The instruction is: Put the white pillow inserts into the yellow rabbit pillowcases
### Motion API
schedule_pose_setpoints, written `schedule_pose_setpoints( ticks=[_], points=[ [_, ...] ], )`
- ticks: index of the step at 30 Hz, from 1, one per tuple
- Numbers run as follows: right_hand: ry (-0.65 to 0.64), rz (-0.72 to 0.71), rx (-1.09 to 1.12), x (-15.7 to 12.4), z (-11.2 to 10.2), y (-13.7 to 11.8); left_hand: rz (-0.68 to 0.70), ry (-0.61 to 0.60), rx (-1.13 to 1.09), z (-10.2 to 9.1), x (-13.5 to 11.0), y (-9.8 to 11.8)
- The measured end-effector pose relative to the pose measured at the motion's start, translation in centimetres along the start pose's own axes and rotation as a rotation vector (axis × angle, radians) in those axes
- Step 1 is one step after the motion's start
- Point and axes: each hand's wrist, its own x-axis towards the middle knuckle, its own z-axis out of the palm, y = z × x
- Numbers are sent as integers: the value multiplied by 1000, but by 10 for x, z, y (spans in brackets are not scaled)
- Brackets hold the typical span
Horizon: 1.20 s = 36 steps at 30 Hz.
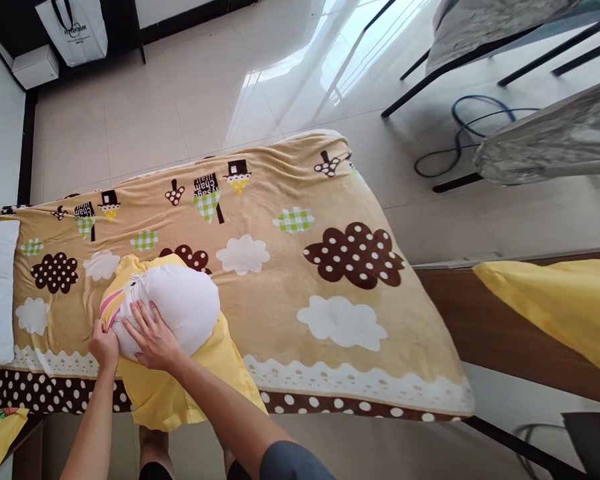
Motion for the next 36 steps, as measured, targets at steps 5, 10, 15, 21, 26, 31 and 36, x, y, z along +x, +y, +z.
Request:
schedule_pose_setpoints(
  ticks=[5, 10, 15, 21, 26, 31, 36],
  points=[
    [-10, -36, -33, 8, 12, 3, 112, -36, -63, 2, -16, 18],
    [53, -193, 135, 26, -24, 24, 139, -16, -104, -17, -2, 10],
    [273, 411, 221, -11, -75, 71, 422, -152, 65, -54, -14, -19],
    [430, 410, 158, -51, -60, 17, 603, -134, 240, -88, 21, 4],
    [500, 326, 112, -47, -40, -31, 935, -369, 113, -83, 84, 96],
    [506, 337, 111, -44, -28, -41, 1105, -630, 634, -61, 80, 144],
    [429, 370, 134, -29, -15, -34, 1200, -548, 722, -34, 84, 131]
  ],
)
